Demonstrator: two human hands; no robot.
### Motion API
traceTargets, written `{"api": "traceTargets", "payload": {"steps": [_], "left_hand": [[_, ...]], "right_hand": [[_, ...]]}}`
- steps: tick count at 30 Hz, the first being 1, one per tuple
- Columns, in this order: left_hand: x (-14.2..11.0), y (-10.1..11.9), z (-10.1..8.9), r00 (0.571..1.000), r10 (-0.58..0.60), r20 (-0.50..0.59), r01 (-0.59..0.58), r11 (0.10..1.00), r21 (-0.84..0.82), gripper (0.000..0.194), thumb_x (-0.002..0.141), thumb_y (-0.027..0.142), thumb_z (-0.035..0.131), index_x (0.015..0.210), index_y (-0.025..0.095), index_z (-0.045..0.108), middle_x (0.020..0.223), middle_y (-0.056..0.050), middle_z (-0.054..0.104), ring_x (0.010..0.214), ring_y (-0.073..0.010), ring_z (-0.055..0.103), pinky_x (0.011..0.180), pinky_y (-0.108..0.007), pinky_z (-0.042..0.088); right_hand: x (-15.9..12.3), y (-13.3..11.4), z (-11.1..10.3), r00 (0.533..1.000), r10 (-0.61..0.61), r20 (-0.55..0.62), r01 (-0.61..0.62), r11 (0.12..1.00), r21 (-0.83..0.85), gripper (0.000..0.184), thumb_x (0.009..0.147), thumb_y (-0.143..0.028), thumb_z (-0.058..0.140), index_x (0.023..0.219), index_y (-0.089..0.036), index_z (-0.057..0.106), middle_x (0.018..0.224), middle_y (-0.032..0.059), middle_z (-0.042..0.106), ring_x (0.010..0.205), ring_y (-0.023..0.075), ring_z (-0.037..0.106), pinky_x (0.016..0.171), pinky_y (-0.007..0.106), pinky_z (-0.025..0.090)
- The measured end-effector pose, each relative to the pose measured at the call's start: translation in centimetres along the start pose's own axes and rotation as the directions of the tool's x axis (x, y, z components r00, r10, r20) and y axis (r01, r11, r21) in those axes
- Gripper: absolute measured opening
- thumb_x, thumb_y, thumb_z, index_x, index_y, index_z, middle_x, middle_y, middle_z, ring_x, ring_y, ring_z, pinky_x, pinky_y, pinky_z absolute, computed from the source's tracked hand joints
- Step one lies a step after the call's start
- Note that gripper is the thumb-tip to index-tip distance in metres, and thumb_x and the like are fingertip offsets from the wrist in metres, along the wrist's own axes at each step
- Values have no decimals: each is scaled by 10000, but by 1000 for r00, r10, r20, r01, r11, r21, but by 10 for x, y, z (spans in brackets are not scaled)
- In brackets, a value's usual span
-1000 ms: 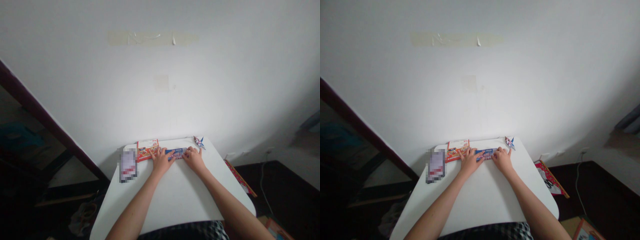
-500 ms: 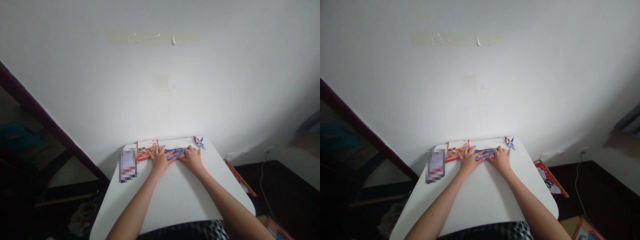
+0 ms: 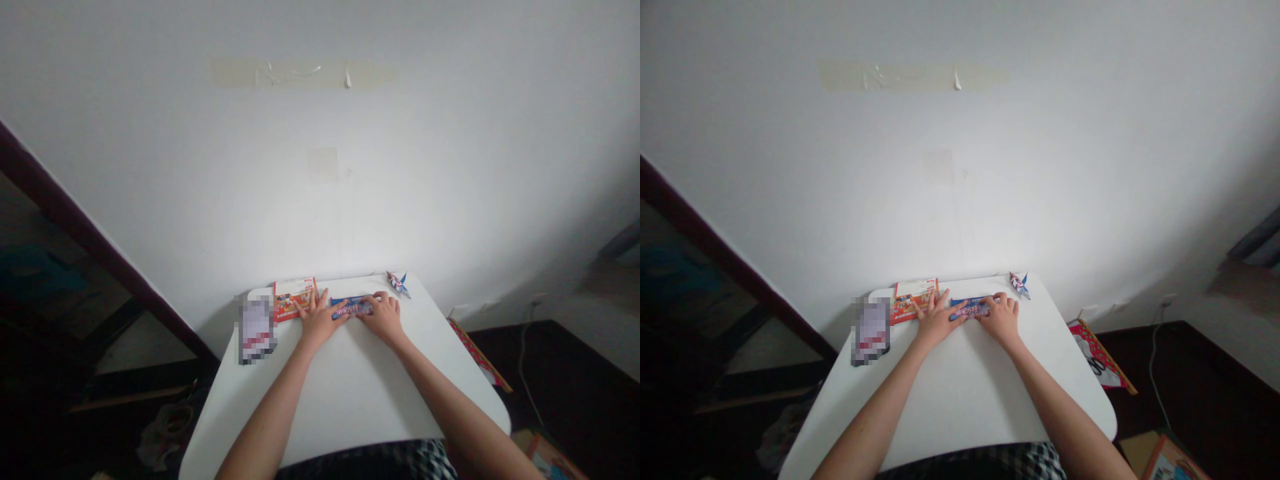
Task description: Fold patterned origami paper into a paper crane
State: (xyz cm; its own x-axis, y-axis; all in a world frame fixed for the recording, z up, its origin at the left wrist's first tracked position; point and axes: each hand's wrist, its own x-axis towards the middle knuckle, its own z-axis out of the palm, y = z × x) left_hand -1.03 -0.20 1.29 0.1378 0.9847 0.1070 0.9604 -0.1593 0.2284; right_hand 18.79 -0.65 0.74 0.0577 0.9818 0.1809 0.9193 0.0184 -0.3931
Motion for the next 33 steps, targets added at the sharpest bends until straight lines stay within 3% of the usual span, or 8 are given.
{"api": "traceTargets", "payload": {"steps": [7,14,21,33], "left_hand": [[1,-6,-8,994,-18,109,17,1000,3,492,931,664,486,1422,629,486,1737,83,203,1601,-442,36,1130,-847,-41],[0,-11,-16,990,-26,137,24,1000,17,493,939,632,500,1431,616,484,1753,56,135,1607,-427,-27,1111,-862,-44],[2,-19,-26,963,-73,261,65,997,37,523,948,617,476,1469,597,438,1755,55,101,1599,-443,-50,1108,-873,22],[4,-25,-25,939,-55,339,41,998,46,577,968,649,412,1533,587,315,1753,26,44,1589,-449,-73,1108,-870,29]], "right_hand": [[0,1,-1,1000,-6,29,6,1000,9,438,866,-498,729,1292,-409,681,1446,68,505,1315,326,440,1162,514,217],[0,-2,-2,999,12,42,-13,1000,15,437,872,-487,721,1301,-414,676,1457,67,499,1333,322,433,1167,514,212],[-2,-3,-2,1000,4,31,-4,1000,-20,426,893,-498,697,1310,-419,668,1454,71,504,1327,318,438,1154,506,236],[0,1,-2,999,6,36,-6,1000,-16,446,874,-511,717,1311,-429,678,1474,70,487,1322,311,442,1141,475,270]]}}
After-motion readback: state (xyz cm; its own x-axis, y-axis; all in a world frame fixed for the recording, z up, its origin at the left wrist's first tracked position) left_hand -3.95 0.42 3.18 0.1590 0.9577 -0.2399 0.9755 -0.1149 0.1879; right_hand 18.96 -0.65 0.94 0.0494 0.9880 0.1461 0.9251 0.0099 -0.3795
